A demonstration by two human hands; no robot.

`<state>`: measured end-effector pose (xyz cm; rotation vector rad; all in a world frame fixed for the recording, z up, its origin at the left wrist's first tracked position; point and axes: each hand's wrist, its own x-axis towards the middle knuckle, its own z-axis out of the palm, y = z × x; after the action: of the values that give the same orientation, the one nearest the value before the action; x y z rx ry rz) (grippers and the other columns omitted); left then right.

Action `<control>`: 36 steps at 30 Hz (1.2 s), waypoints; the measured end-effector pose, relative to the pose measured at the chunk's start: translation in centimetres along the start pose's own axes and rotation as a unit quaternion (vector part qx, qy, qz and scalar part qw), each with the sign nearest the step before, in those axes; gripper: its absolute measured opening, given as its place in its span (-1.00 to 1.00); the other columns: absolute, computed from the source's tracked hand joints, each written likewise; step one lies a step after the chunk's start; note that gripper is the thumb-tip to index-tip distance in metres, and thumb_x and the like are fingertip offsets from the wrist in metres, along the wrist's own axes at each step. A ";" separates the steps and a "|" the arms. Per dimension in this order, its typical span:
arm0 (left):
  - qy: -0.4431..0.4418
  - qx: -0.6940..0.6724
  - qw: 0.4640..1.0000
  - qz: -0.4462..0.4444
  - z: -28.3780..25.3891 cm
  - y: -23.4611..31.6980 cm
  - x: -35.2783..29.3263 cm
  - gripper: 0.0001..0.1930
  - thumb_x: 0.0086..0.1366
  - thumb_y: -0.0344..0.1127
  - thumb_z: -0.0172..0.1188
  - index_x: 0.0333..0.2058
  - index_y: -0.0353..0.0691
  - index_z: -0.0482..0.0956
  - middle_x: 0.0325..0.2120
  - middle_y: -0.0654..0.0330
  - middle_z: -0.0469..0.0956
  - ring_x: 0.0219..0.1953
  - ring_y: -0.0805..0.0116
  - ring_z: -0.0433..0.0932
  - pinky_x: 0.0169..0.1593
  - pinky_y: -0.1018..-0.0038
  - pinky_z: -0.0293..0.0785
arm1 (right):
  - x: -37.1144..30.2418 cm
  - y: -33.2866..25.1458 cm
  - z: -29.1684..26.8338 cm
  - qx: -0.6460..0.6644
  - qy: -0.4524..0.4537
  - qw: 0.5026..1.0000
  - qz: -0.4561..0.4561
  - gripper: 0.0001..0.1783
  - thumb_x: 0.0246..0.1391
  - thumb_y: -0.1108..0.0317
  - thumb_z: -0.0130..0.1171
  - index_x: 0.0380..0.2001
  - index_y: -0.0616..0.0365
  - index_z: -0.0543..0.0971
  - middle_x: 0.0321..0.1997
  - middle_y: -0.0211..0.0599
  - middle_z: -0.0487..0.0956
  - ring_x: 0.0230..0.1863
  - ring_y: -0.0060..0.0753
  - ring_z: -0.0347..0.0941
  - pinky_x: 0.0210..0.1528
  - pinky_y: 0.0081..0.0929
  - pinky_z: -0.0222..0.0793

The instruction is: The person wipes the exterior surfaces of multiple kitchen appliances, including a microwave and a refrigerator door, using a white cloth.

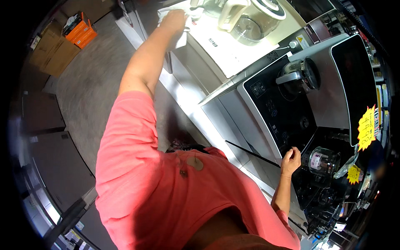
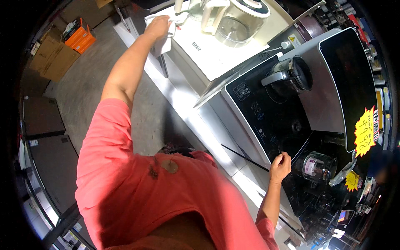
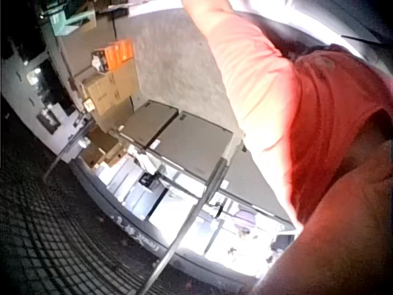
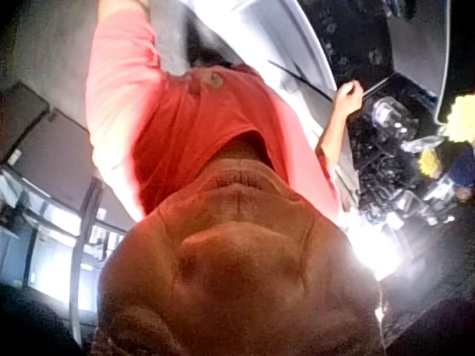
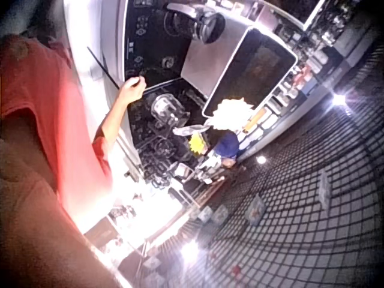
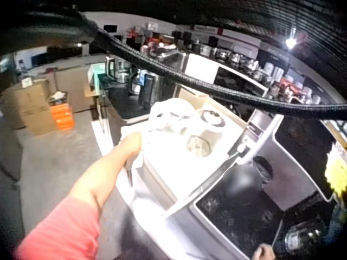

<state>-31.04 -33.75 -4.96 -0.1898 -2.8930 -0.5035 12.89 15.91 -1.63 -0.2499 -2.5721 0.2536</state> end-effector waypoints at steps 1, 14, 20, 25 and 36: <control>0.004 0.022 1.000 0.008 0.1 -0.7 0.8 -0.58 0.33 -0.16 -0.05 0.02 -0.35 0.42 0.07 -0.01 0.40 0.15 0.09 0.32 0.24 0.31 0.19 | 0.1 -0.3 -0.1 -0.004 -0.004 1.000 0.005 -0.87 0.00 0.48 0.05 -0.35 0.24 0.52 -0.39 -0.12 0.53 -0.38 -0.08 0.49 -0.31 -0.34 0.42; 0.067 0.022 0.980 0.188 0.7 3.2 -4.2 -0.72 0.18 -0.26 0.10 -0.26 -0.38 0.54 -0.20 -0.06 0.53 -0.09 -0.02 0.46 0.04 0.20 0.36 | 0.4 -0.5 -0.1 -0.047 -0.027 0.998 -0.006 -0.89 0.01 0.45 0.03 -0.38 0.23 0.50 -0.45 -0.14 0.48 -0.45 -0.12 0.47 -0.38 -0.33 0.40; 0.017 -0.108 0.959 0.262 1.0 14.2 -13.0 -0.75 0.21 -0.24 0.08 -0.21 -0.27 0.53 -0.12 0.11 0.49 0.07 0.09 0.34 0.14 0.26 0.24 | 0.4 -0.2 0.4 -0.035 -0.036 0.999 -0.007 -0.88 0.02 0.45 0.02 -0.37 0.24 0.50 -0.43 -0.13 0.49 -0.45 -0.13 0.47 -0.38 -0.32 0.40; 0.082 -0.175 0.945 0.264 1.9 15.4 -14.7 -0.80 0.13 -0.23 0.18 -0.31 -0.17 0.58 -0.20 0.20 0.53 -0.05 0.17 0.42 0.03 0.27 0.30 | 0.2 0.6 0.4 -0.061 -0.041 0.997 -0.018 -0.81 0.04 0.39 -0.02 -0.34 0.26 0.50 -0.36 -0.11 0.52 -0.34 -0.04 0.47 -0.26 -0.26 0.38; 0.143 -0.358 0.881 0.274 3.8 11.1 -18.6 -0.78 0.21 -0.31 0.12 -0.17 -0.18 0.53 -0.17 0.15 0.52 -0.07 0.25 0.45 0.05 0.31 0.30 | 3.6 -8.0 3.2 0.123 -0.001 0.992 0.040 -0.81 0.08 0.44 0.11 -0.24 0.27 0.57 -0.30 -0.21 0.61 -0.29 -0.41 0.51 -0.20 -0.49 0.43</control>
<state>-11.82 -23.80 -8.99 -0.9138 -2.0922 -1.3122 7.19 8.60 -0.71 -0.2596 -2.5043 0.5956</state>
